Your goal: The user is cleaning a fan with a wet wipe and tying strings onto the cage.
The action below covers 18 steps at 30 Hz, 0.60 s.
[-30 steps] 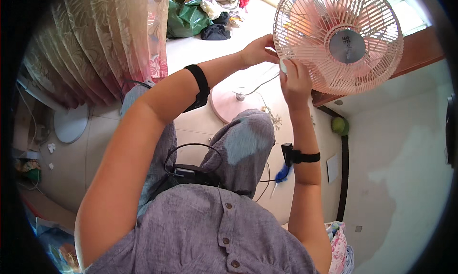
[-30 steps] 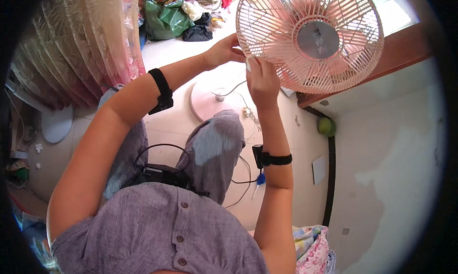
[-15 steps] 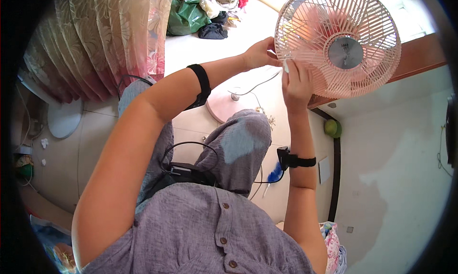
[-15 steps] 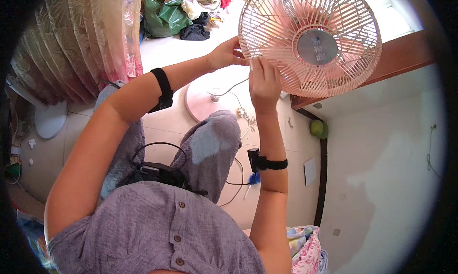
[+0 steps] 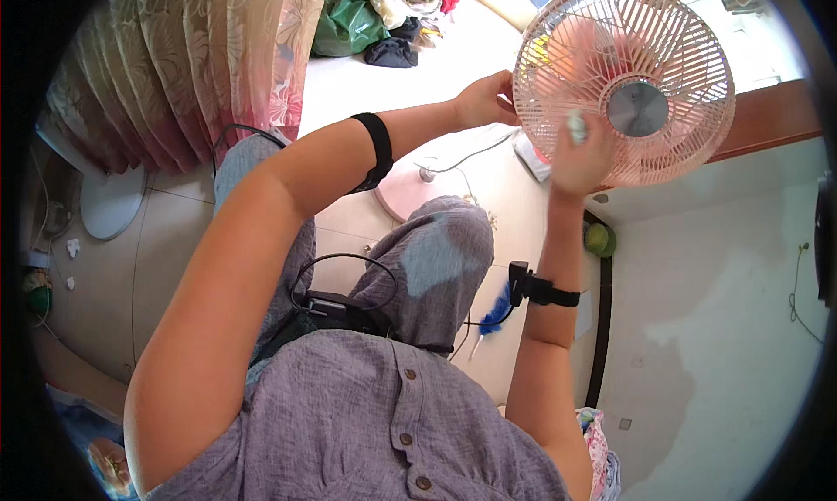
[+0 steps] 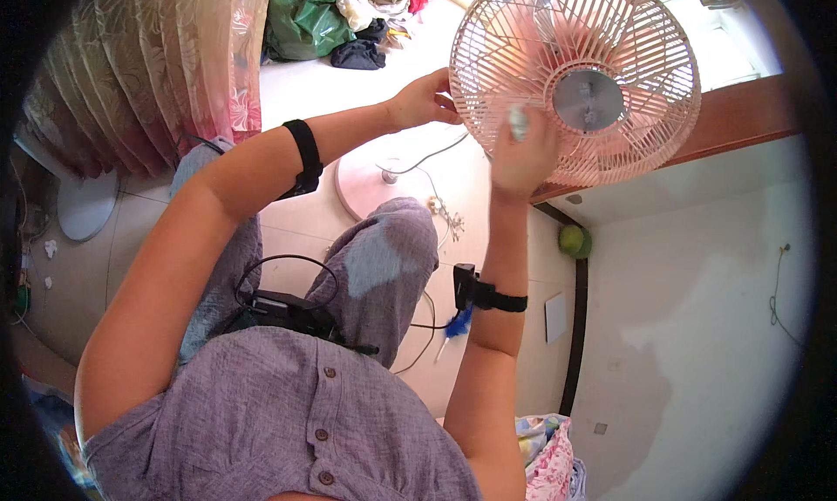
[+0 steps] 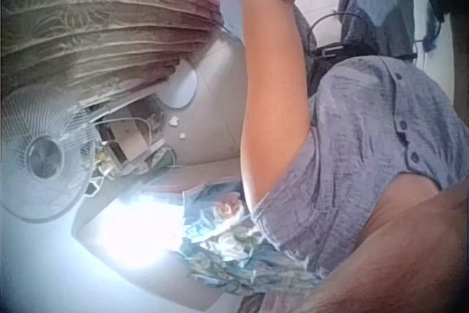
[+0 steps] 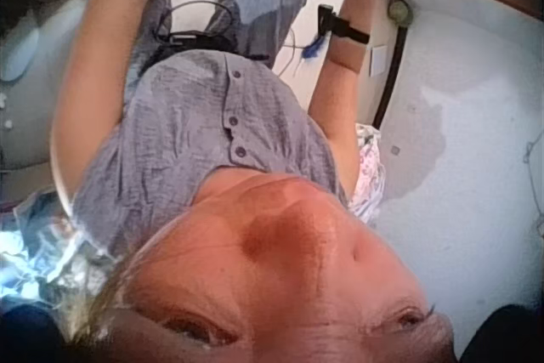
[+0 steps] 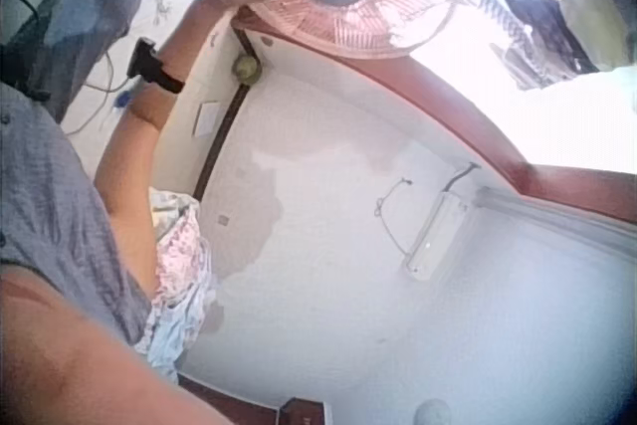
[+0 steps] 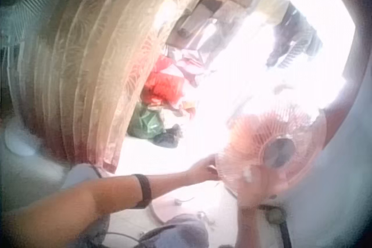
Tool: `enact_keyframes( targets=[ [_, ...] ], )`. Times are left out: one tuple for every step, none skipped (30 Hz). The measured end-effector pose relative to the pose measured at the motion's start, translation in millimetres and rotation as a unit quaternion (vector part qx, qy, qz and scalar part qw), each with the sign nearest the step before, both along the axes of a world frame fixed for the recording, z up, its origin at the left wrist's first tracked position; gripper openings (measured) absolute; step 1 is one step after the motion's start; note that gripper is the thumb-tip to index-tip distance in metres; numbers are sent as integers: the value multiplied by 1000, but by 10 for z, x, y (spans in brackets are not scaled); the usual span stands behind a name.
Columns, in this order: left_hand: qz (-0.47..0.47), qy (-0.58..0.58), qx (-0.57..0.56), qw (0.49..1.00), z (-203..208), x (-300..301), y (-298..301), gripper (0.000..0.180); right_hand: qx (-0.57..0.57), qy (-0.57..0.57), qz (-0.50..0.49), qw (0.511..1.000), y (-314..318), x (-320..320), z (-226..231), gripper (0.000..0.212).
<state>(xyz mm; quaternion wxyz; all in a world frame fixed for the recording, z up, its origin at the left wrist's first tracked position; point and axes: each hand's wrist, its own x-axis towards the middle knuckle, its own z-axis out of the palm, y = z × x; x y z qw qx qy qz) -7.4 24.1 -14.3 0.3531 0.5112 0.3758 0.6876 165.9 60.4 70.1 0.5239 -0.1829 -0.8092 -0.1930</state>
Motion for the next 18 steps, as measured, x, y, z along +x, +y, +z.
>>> enact_keyframes(
  targets=[
    [-4,-8,5,1000,-11,2,5,67,1,-72,15,997,-81,-49,-80,27],
    [-9,-16,9,1000,-19,0,13,67,3,-144,29,989,-134,-95,-159,26],
    [-6,-14,9,1000,-34,-12,9,67,17,-179,67,981,-166,-183,-227,25],
    [3,-3,23,1000,-49,-22,7,67,36,-188,84,978,-196,-236,-263,24],
    [13,9,38,999,-60,-35,11,67,56,-197,100,974,-216,-269,-273,23],
    [11,9,37,999,-56,-33,20,67,55,-197,99,974,-183,-245,-249,23],
    [2,1,33,999,-31,-41,6,65,57,-191,68,978,-138,-202,-185,22],
    [-8,-7,30,999,-3,-44,-3,64,59,-185,37,980,-99,-159,-118,22],
    [-16,-15,25,999,1,-39,-10,62,58,-186,40,980,-69,-111,-62,22],
    [-7,-6,37,999,-20,-60,-9,61,43,-124,17,991,-62,-87,7,22],
    [-1,-7,35,999,-58,-85,-23,61,27,-62,-7,998,-69,-98,47,22],
    [4,-2,22,1000,-49,-56,-12,61,28,-65,-8,997,-106,-107,107,22],
    [10,3,9,1000,-39,-34,-4,61,41,-19,37,998,-166,-135,155,22],
    [10,1,9,1000,-29,-22,1,61,53,28,82,995,-213,-162,164,22],
    [2,-2,22,1000,-29,0,23,61,55,27,79,995,-270,-230,141,22],
    [-6,-3,33,999,-42,13,38,62,84,-82,86,989,-317,-365,86,22],
    [-10,-2,35,999,-56,34,51,62,111,-189,92,971,-338,-426,60,22],
    [21,25,57,998,-80,-21,60,62,115,-186,96,971,-324,-460,54,22]
  ],
)
